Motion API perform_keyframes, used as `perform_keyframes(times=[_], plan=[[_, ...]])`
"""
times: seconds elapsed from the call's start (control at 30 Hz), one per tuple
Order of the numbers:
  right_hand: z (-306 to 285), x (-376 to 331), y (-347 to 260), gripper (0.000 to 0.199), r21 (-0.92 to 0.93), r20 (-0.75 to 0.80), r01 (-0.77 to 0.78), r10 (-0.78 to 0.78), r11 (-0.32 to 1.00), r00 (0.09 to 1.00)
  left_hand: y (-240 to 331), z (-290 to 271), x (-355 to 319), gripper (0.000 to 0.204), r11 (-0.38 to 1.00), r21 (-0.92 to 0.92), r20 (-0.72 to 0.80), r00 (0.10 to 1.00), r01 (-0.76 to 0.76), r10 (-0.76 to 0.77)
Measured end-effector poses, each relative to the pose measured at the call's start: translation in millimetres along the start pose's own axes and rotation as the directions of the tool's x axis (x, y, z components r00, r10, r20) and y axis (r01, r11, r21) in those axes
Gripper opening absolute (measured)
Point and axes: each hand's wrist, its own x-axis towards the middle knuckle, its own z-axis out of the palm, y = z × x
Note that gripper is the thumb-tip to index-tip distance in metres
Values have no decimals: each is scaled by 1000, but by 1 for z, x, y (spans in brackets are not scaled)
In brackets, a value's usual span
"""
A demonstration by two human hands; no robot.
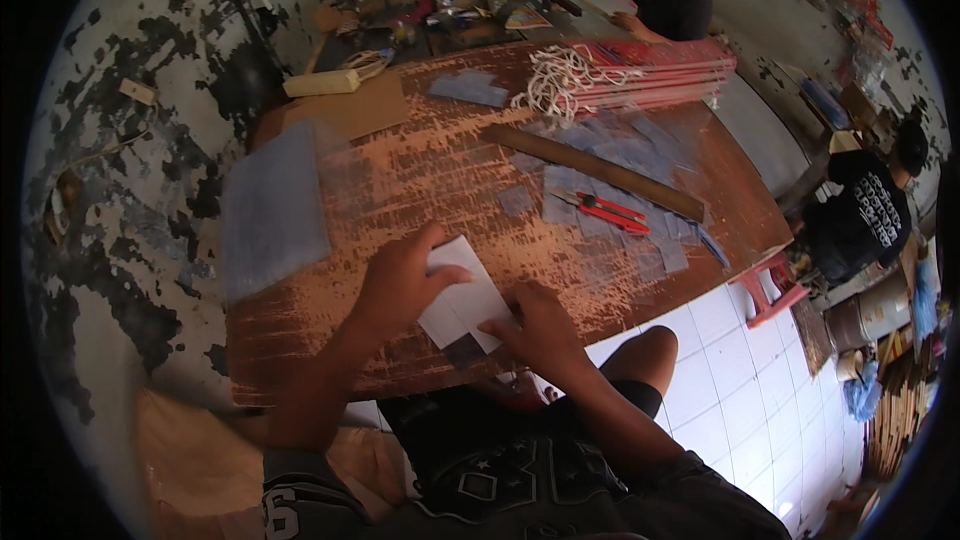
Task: The person uses a ruler and a utility knife to cut a sheet of patterned paper on a wooden workbench. They align the ruler, score the paper, and then fold it to complete the cut. The person repeats this process to trim the paper into smaller rectangular pieces.
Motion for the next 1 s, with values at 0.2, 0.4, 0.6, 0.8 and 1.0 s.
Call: perform_keyframes(times=[0.2, 0.4, 0.6, 0.8, 1.0], plan=[[-22, -3, -20, 39, 110, 195, -123, 100, 986, 976, 16, -12, -12, 47, 999, 1, 9, 999, -49, 49], [-25, -1, -15, 35, 298, 303, -84, -11, 951, 953, 31, -29, -4, 44, 997, 3, 51, 995, -83, 83], [-22, 0, -18, 28, 574, 287, -143, -35, 806, 957, 41, -44, 6, 50, 974, 80, -84, 972, -212, 218], [-31, 20, -11, 29, 855, 140, -170, 97, 490, 985, 31, -4, -21, 46, 914, -330, -614, 789, -235, -19], [-24, 21, -14, 29, 897, 68, -134, 169, 422, 983, 17, 86, -66, 30, 435, -900, -136, 917, 44, -374]])
